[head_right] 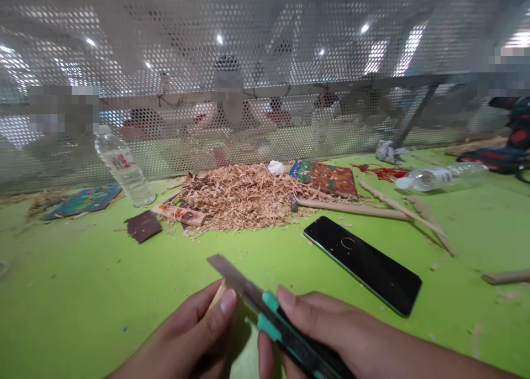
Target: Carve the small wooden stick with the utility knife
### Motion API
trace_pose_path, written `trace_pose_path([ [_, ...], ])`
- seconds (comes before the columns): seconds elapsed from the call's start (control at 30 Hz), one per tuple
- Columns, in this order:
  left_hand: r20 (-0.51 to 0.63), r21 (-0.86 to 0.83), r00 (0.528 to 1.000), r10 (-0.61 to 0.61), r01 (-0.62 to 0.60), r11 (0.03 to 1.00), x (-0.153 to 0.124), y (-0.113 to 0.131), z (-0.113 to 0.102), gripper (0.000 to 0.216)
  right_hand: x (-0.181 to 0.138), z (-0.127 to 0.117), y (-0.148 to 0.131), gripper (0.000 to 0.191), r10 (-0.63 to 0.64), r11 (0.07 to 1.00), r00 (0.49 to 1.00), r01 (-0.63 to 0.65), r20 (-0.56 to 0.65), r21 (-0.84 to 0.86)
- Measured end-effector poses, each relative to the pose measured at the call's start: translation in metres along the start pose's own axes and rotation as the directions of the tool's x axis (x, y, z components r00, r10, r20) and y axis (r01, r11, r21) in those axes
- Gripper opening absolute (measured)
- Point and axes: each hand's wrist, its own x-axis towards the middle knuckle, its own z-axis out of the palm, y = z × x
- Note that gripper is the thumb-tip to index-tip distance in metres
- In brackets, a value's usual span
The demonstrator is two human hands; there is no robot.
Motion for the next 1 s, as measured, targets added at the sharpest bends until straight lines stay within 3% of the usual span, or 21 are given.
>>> trace_pose_path([
  [0.13,-0.044,0.034,0.999,0.011,-0.01,0.999,-0.002,0.0,0.001,0.053,0.001,-0.006,-0.001,0.06,-0.001,1.0,0.996,0.003,-0.094,0.024],
  [0.47,-0.018,0.276,0.991,0.13,-0.12,0.954,-0.003,0.0,-0.003,0.043,-0.003,-0.007,0.005,0.073,-0.068,0.947,0.988,0.019,-0.142,-0.322],
  [0.7,0.055,0.296,0.993,0.103,-0.115,0.948,-0.005,0.006,0.001,0.036,-0.003,-0.001,0.006,0.076,-0.068,0.948,0.984,0.012,-0.166,-0.32],
  [1.0,0.026,0.349,0.995,0.099,-0.102,0.932,-0.002,0.005,0.0,0.035,0.003,0.018,-0.012,0.061,-0.275,0.849,0.92,0.096,-0.279,-0.52],
])
